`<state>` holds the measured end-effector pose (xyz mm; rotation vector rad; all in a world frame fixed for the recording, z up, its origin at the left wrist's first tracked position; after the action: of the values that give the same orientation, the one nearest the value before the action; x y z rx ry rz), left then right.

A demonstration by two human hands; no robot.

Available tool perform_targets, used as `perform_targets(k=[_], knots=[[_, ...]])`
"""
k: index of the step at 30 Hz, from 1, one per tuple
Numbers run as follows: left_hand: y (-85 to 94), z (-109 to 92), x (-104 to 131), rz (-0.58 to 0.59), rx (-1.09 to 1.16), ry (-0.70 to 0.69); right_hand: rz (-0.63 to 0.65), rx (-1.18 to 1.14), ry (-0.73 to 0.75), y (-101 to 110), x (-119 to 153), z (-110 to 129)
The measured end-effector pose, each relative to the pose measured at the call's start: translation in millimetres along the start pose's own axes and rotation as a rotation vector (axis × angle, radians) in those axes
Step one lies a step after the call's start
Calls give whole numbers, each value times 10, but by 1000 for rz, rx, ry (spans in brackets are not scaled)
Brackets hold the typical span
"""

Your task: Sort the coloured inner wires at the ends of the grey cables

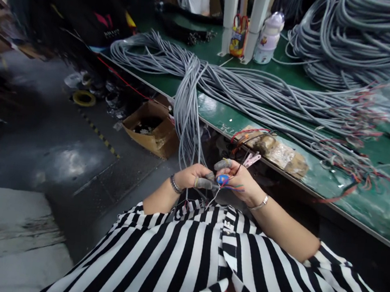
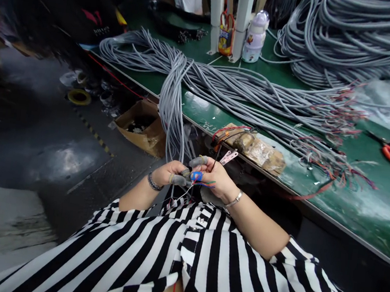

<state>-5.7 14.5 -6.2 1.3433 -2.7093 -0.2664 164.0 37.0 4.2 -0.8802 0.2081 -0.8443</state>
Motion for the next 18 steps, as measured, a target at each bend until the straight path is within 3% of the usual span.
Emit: perform_targets(k=[4, 7, 12, 18], knots=[[28, -156, 38, 83, -286, -79, -88, 126, 35, 43, 2, -5], [39, -193, 77, 32, -428, -127, -129, 237, 140, 81, 58, 25], [43, -167, 133, -72, -513, -184, -219, 394, 201, 205, 301, 90], [7, -188, 89, -42, -541, -192, -390, 492, 193, 377, 478, 157]])
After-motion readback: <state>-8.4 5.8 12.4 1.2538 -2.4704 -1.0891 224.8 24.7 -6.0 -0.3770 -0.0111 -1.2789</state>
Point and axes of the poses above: each hand's wrist, its own x-axis away from the middle knuckle, its own y-axis out of the back of the hand, z = x × y, the point moved 2 cm from there along -x, towards the middle knuckle, and after that the axes turned 15 degrees about -x, right-handed, at the moved point
